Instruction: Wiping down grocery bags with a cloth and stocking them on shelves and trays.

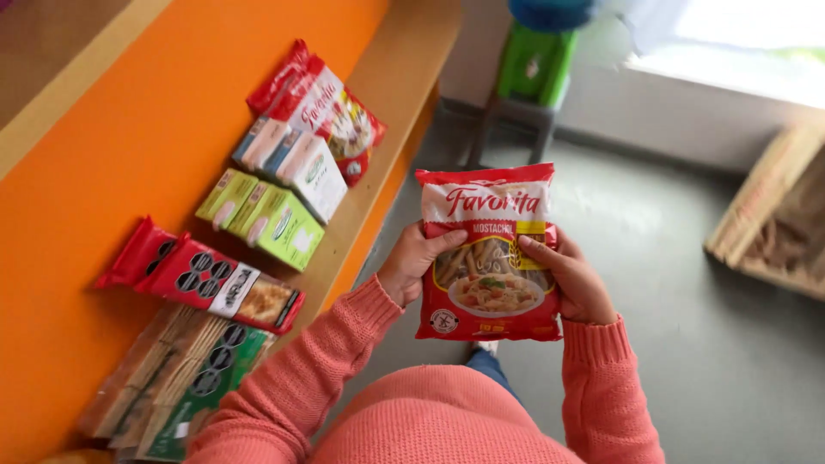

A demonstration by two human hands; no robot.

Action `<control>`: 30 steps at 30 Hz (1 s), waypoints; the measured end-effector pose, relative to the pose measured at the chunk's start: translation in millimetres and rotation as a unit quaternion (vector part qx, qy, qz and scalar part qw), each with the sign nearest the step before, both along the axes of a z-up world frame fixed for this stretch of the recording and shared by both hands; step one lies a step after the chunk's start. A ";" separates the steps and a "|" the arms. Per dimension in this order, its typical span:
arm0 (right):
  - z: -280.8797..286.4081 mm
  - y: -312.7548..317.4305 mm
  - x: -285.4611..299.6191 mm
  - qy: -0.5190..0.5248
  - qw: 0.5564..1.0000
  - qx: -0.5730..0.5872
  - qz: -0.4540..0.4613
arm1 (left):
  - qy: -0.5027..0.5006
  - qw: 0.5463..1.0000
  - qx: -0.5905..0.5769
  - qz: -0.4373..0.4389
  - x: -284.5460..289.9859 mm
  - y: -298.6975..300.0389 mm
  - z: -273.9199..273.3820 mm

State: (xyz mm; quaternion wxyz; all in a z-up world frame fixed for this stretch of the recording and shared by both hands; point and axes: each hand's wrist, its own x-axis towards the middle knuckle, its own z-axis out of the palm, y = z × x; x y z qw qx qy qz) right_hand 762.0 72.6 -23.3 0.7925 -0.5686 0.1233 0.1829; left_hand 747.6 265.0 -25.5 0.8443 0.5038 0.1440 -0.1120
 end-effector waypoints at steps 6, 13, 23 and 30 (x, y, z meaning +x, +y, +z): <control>3.7 -17.0 149.2 -0.050 0.989 -0.016 0.141 | -0.006 0.997 0.006 0.080 103.3 -13.6 12.8; -0.6 5.6 282.9 -0.081 0.960 0.009 0.266 | 0.016 0.981 0.125 0.146 225.3 39.6 14.7; -54.7 106.8 474.2 -0.259 0.887 -0.004 0.382 | -0.084 0.724 0.683 0.037 352.2 128.8 35.4; -131.1 222.7 573.9 -0.310 0.884 0.015 0.351 | -0.039 0.600 0.795 0.083 409.4 176.7 4.9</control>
